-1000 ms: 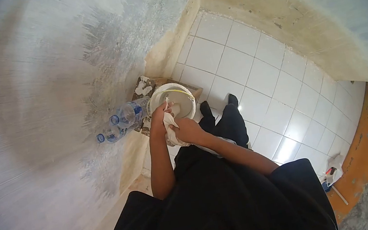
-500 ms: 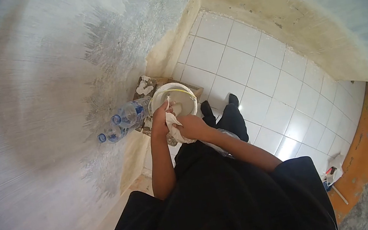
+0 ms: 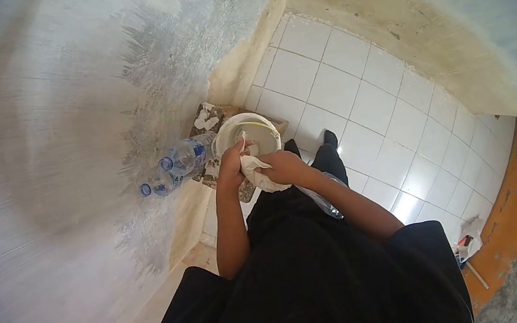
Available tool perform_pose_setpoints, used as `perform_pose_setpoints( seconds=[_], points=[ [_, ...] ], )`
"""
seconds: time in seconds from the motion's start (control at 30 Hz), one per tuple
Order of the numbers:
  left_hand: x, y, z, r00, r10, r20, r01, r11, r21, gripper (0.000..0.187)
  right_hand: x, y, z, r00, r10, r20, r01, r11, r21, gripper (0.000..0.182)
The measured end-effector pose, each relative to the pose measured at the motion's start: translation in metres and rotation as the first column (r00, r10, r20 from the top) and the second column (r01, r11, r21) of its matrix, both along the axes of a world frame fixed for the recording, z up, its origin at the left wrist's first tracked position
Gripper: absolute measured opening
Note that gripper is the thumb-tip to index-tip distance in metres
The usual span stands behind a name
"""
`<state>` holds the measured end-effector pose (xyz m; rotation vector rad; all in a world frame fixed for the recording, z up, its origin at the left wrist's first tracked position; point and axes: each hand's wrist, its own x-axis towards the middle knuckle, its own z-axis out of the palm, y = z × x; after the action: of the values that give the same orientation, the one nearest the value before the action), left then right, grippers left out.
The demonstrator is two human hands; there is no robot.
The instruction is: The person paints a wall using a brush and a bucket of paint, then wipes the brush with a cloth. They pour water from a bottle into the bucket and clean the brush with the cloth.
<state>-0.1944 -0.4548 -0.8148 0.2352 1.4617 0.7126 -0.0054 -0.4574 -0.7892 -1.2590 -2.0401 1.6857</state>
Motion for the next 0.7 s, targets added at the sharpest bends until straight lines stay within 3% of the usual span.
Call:
perform_pose_setpoints(
  seconds=[0.5,0.7],
  points=[
    [0.003,-0.001,0.003,0.998,0.028,0.056,-0.028,1.0,0.012,0.039,0.002,0.001,0.009,0.998,-0.045,0.05,0.049,0.995,-0.084,0.03],
    [0.002,-0.004,0.003,0.996,0.033,0.084,-0.034,0.999,0.013,0.038,0.003,0.0,0.002,0.997,-0.07,-0.019,0.069,0.996,-0.049,0.029]
  ],
)
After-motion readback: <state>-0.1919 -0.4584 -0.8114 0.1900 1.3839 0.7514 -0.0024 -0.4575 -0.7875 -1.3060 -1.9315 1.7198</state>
